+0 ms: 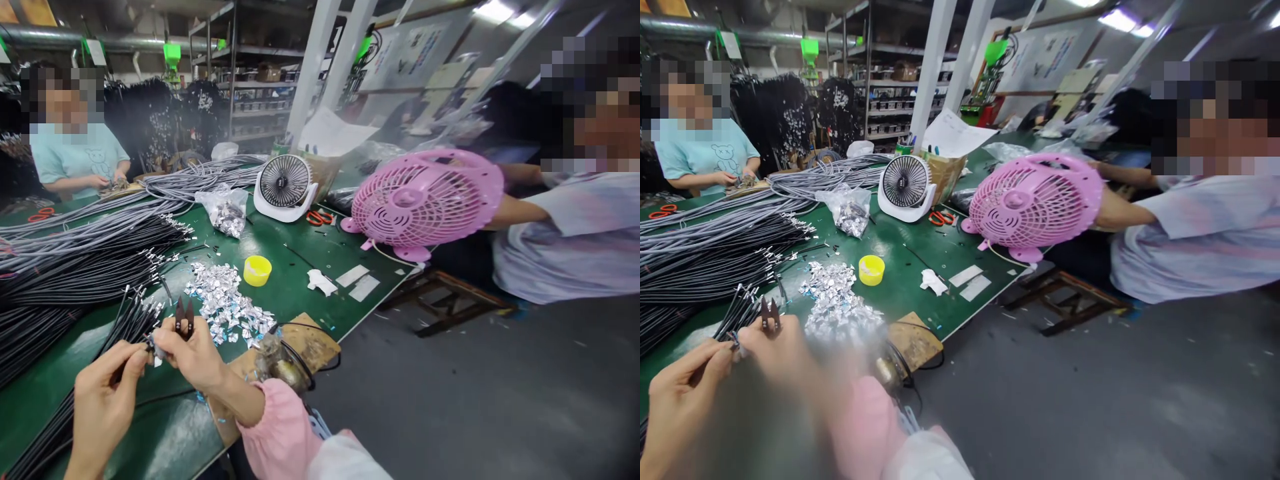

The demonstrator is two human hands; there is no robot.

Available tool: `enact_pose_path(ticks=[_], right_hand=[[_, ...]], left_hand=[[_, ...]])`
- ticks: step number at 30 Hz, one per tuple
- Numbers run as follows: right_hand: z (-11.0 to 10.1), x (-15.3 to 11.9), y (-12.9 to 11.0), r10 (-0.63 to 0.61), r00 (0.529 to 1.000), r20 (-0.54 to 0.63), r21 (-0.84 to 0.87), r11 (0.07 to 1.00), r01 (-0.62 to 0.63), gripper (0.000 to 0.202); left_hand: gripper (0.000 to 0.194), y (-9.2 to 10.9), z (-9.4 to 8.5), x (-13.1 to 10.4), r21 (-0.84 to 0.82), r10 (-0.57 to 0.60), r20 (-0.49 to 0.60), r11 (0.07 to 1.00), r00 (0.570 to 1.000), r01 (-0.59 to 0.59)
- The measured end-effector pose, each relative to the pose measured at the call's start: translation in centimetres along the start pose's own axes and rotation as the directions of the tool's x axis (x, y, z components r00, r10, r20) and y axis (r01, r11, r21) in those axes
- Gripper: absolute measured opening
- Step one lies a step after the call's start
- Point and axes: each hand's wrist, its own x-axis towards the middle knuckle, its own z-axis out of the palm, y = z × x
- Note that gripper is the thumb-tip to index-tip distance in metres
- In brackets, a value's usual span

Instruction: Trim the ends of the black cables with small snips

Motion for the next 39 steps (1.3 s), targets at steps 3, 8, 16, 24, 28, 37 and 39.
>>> enact_pose_path(ticks=[3,8,16,24,28,37,39], right_hand=[[-0.6,0.3,-1.1,-0.039,0.999,-0.033,-0.006,0.999,0.039,0.032],[-1.7,0.7,-1.5,-0.290,0.875,-0.387,-0.184,0.954,0.235,0.040],[-1.3,-0.2,0.1,-0.603,0.716,0.351,-0.610,0.433,0.663,0.022],[-0.9,0.0,-0.6,-0.015,0.963,0.270,-0.199,0.978,0.071,0.035],[-0.5,0.2,-0.8,-0.127,0.992,0.014,-0.291,0.948,0.126,0.025],[-1.7,0.9,-1.5,-0.171,0.934,-0.314,-0.137,0.982,0.133,0.035],[-1.4,0.7,-1.7,-0.216,0.942,-0.256,-0.217,0.963,0.162,0.036]], left_hand=[[0.034,0.0,-0.4,0.2,-0.007,-0.081,0.036,0.997,0.996,0.081],[0.043,-0.5,-0.8,0.0,-0.023,-0.156,-0.012,0.988,0.988,0.155],[0.044,-0.4,-0.5,0.2,0.012,-0.133,0.010,0.991,0.991,0.133],[0.030,0.1,-0.8,0.4,-0.102,-0.045,-0.054,0.994,0.998,0.039],[0.009,-0.3,0.1,-0.7,-0.108,-0.068,-0.145,0.993,0.987,0.052],[0.012,-0.1,0.1,-0.6,-0.154,-0.132,-0.131,0.982,0.982,0.111],[0.013,-0.2,0.0,-0.6,-0.158,-0.141,-0.137,0.980,0.980,0.119]])
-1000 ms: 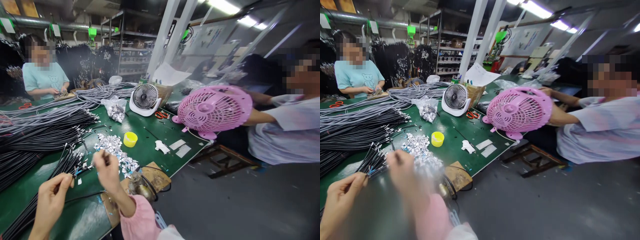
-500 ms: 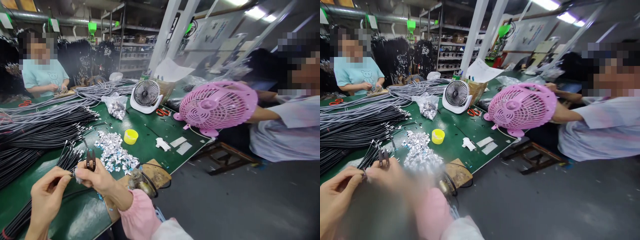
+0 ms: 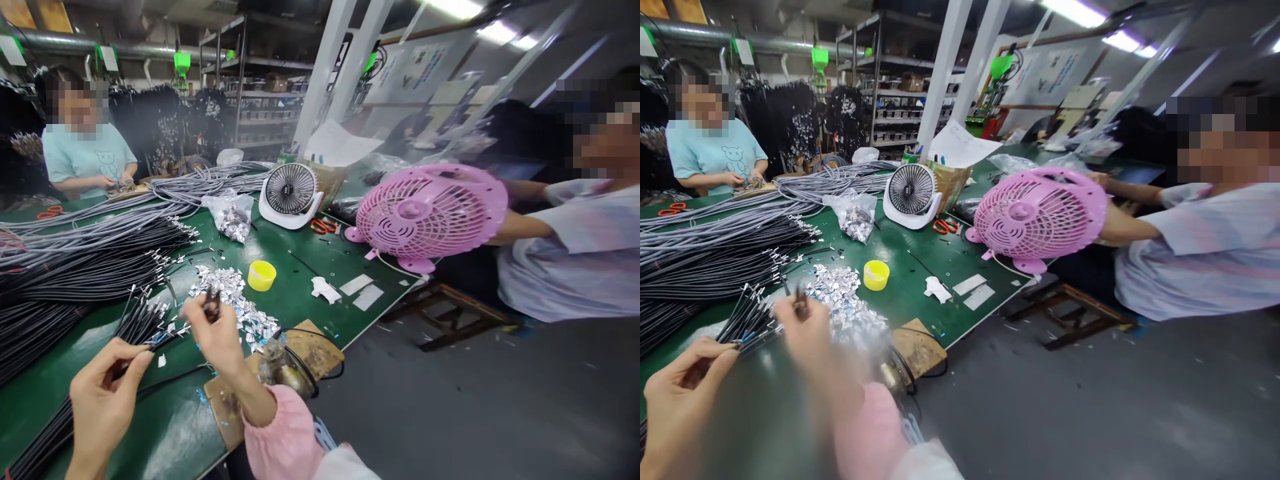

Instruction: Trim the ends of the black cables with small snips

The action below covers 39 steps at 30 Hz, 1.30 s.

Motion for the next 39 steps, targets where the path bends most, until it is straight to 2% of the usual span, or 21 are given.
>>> enact_pose_path(ticks=[3,6,8,10,11,12,14,15,16,18,20,22,24,25,27,29,31,33,36,38,39], right_hand=[[0.6,-0.6,-0.2,-0.180,0.955,0.235,-0.120,0.970,0.212,0.037],[0.8,-0.9,0.1,-0.293,0.913,0.283,-0.103,0.937,0.333,0.034],[0.8,-0.9,0.7,-0.168,0.932,0.321,-0.018,0.983,0.184,0.034],[0.7,-0.9,1.3,0.025,0.897,0.440,0.084,0.994,-0.069,0.036],[0.7,-0.9,1.6,0.066,0.873,0.484,0.108,0.985,-0.134,0.037],[0.7,-0.9,1.8,0.051,0.874,0.484,0.097,0.989,-0.111,0.036],[0.7,-1.0,2.1,-0.149,0.914,0.376,-0.061,0.981,0.185,0.032],[0.7,-1.0,2.1,-0.303,0.896,0.323,-0.197,0.905,0.377,0.030],[0.7,-1.1,2.1,-0.442,0.842,0.308,-0.330,0.781,0.531,0.028],[0.6,-1.0,2.1,-0.588,0.727,0.356,-0.486,0.548,0.681,0.027],[0.2,-0.8,1.8,-0.642,0.681,0.353,-0.507,0.481,0.716,0.025],[-0.2,-0.5,1.4,-0.679,0.707,0.199,-0.505,0.547,0.667,0.024],[-0.7,-0.1,1.0,-0.636,0.771,0.029,-0.481,0.667,0.568,0.026],[-0.8,0.0,0.8,-0.588,0.809,0.012,-0.456,0.717,0.528,0.027],[-0.7,-0.1,0.8,-0.487,0.858,0.161,-0.386,0.769,0.509,0.029],[-0.2,-0.4,0.9,-0.413,0.836,0.362,-0.290,0.802,0.522,0.028],[0.4,-0.9,1.0,-0.324,0.864,0.384,-0.202,0.884,0.421,0.032],[0.9,-1.0,1.1,-0.152,0.931,0.333,-0.086,0.978,0.190,0.039],[0.6,-0.3,1.1,0.062,0.989,0.135,0.107,0.991,-0.077,0.046],[0.1,0.3,1.0,0.069,0.989,-0.131,0.189,0.981,-0.043,0.049],[-0.2,0.5,0.8,0.050,0.978,-0.204,0.183,0.983,-0.012,0.048]], left_hand=[[0.014,-0.2,0.0,0.1,0.014,-0.015,0.008,1.000,1.000,0.014],[0.019,-0.3,0.0,0.1,0.044,-0.023,0.033,0.999,0.999,0.021],[0.025,-0.1,-0.1,0.1,0.068,-0.028,0.061,0.997,0.998,0.024],[0.029,0.0,-0.1,0.1,0.085,-0.038,0.074,0.996,0.997,0.032],[0.030,0.0,-0.1,0.1,0.086,-0.054,0.071,0.995,0.996,0.048],[0.029,0.0,-0.1,0.0,0.083,-0.082,0.063,0.994,0.995,0.076],[0.026,-0.1,0.1,-0.1,0.060,-0.141,0.043,0.989,0.989,0.138],[0.023,-0.2,0.3,-0.1,0.049,-0.166,0.040,0.985,0.985,0.164],[0.022,-0.3,0.4,-0.2,0.040,-0.184,0.041,0.982,0.982,0.182],[0.023,-0.4,0.6,-0.3,0.039,-0.198,0.050,0.980,0.979,0.196],[0.024,-0.4,0.6,-0.4,0.058,-0.214,0.055,0.976,0.975,0.211],[0.026,-0.4,0.4,-0.5,0.092,-0.213,0.040,0.974,0.976,0.209],[0.030,-0.3,0.1,-0.4,0.128,-0.193,0.009,0.973,0.981,0.191],[0.030,-0.3,0.0,-0.3,0.136,-0.180,-0.002,0.974,0.984,0.179],[0.030,-0.2,0.0,-0.2,0.135,-0.163,0.008,0.978,0.987,0.160],[0.030,0.0,0.1,-0.3,0.124,-0.151,0.041,0.982,0.988,0.145],[0.030,0.0,0.2,-0.4,0.122,-0.132,0.075,0.985,0.988,0.122],[0.031,0.0,0.1,-0.6,0.127,-0.120,0.099,0.986,0.988,0.107],[0.032,-0.5,-0.2,-0.8,0.140,-0.098,0.091,0.986,0.991,0.085],[0.036,-0.8,-0.4,-0.8,0.153,-0.054,0.059,0.987,0.997,0.045],[0.038,-1.0,-0.5,-0.8,0.159,-0.037,0.057,0.987,0.998,0.028]])
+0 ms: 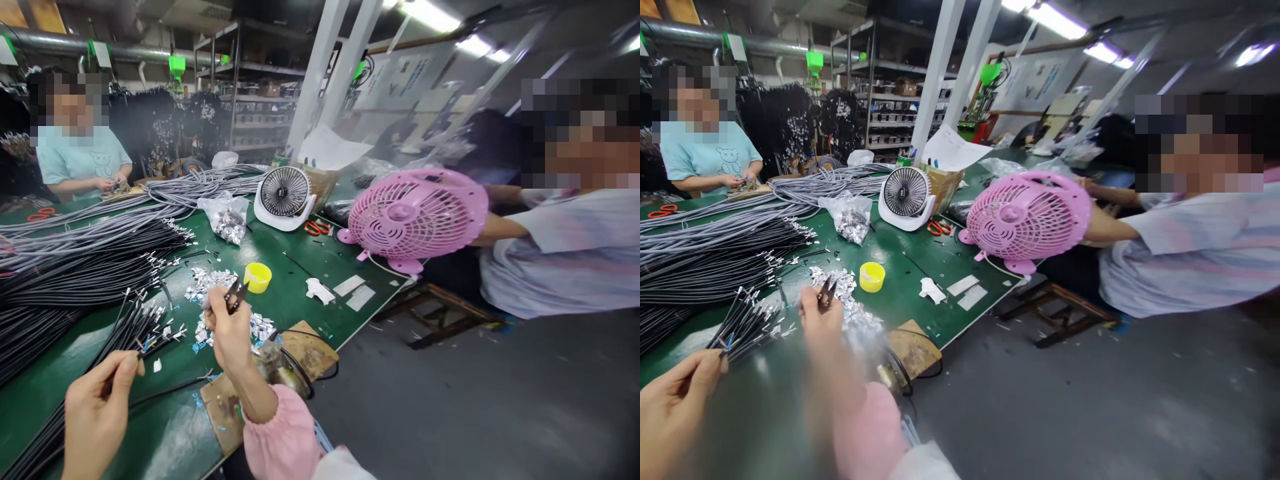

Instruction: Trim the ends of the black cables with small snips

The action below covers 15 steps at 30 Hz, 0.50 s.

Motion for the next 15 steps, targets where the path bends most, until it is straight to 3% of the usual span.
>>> enact_pose_path(ticks=[1,2,4,6,9,12,15], right_hand=[[-0.1,0.1,-0.2,-0.021,1.000,0.008,-0.028,0.999,0.021,0.047],[-0.1,0.1,-0.4,-0.021,0.994,0.103,-0.076,0.997,0.029,0.044],[0.0,-0.4,-0.8,-0.008,0.941,0.338,-0.159,0.985,0.065,0.037],[0.3,-1.0,-1.1,-0.029,0.883,0.468,-0.179,0.976,0.127,0.032],[0.4,-1.5,-1.2,-0.065,0.882,0.467,-0.183,0.969,0.168,0.022],[0.5,-1.4,-1.2,0.014,0.885,0.465,-0.247,0.962,0.114,0.017],[0.5,-1.4,-1.0,0.091,0.881,0.464,-0.322,0.944,0.072,0.006]], left_hand=[[0.040,-0.1,0.0,0.0,0.000,0.009,0.006,1.000,1.000,-0.009],[0.042,-0.1,0.0,0.0,-0.005,0.006,0.020,1.000,1.000,-0.006],[0.045,-0.1,0.1,-0.1,-0.014,-0.030,0.058,0.999,0.998,0.031],[0.046,-0.2,0.2,-0.2,-0.028,-0.049,0.065,0.998,0.997,0.051],[0.038,-0.4,0.3,-0.2,-0.051,-0.042,0.002,0.998,0.999,0.042],[0.019,-0.4,0.5,-0.3,-0.070,-0.075,-0.141,0.995,0.987,0.066],[0.022,-0.4,0.5,-0.5,-0.086,-0.089,-0.231,0.994,0.969,0.071]])
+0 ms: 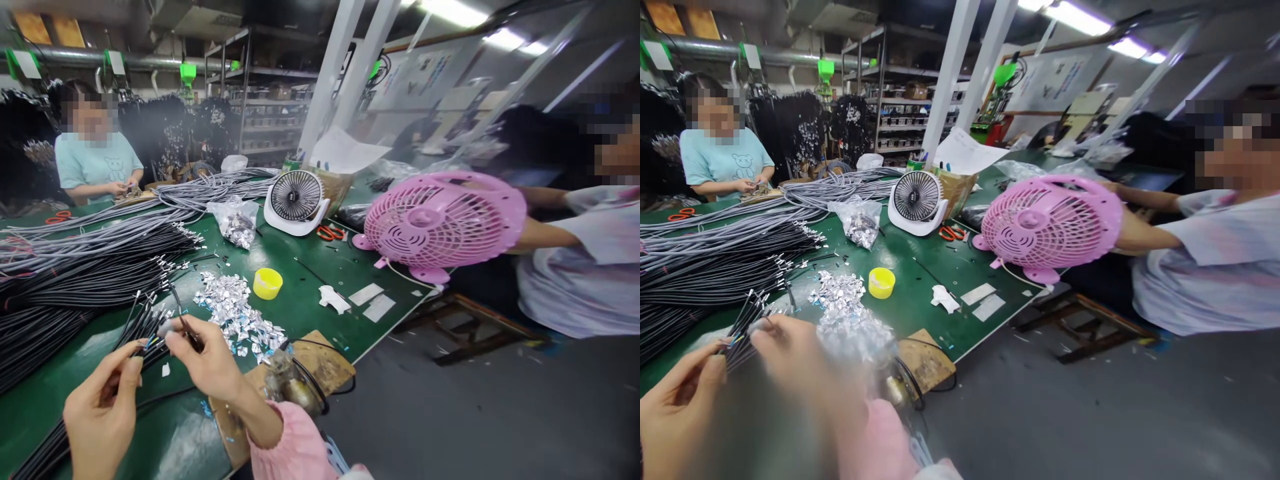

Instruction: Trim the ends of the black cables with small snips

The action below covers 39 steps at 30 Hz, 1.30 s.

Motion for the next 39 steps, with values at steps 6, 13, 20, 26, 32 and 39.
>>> enact_pose_path(ticks=[6,13,20,26,32,39], right_hand=[[0.0,-0.6,2.0,-0.230,0.973,0.007,-0.142,0.963,0.229,0.025],[-0.5,-0.9,3.2,-0.215,0.971,0.106,-0.166,0.959,0.231,0.023],[-0.3,-0.6,2.2,-0.302,0.942,0.147,-0.164,0.931,0.325,0.035],[-0.4,-0.7,1.9,-0.334,0.937,0.101,-0.158,0.925,0.346,0.034],[-0.7,-0.7,2.7,-0.287,0.953,0.098,-0.158,0.941,0.300,0.025],[-0.6,-0.7,3.0,-0.202,0.974,0.105,-0.125,0.969,0.214,0.027]], left_hand=[[0.021,-0.9,-0.5,-0.2,-0.052,-0.017,-0.075,0.999,0.997,0.013],[0.033,-0.5,-0.7,0.1,-0.030,-0.002,-0.040,1.000,0.999,0.001],[0.021,-0.7,-0.4,-0.1,0.032,0.094,-0.039,0.995,0.995,-0.093],[0.011,-0.2,-0.3,-0.2,0.186,0.327,-0.028,0.930,0.944,-0.317],[0.012,0.8,-0.1,0.1,0.253,0.515,0.023,0.826,0.857,-0.503],[0.015,0.2,-0.3,0.0,0.268,0.610,0.027,0.758,0.792,-0.594]])
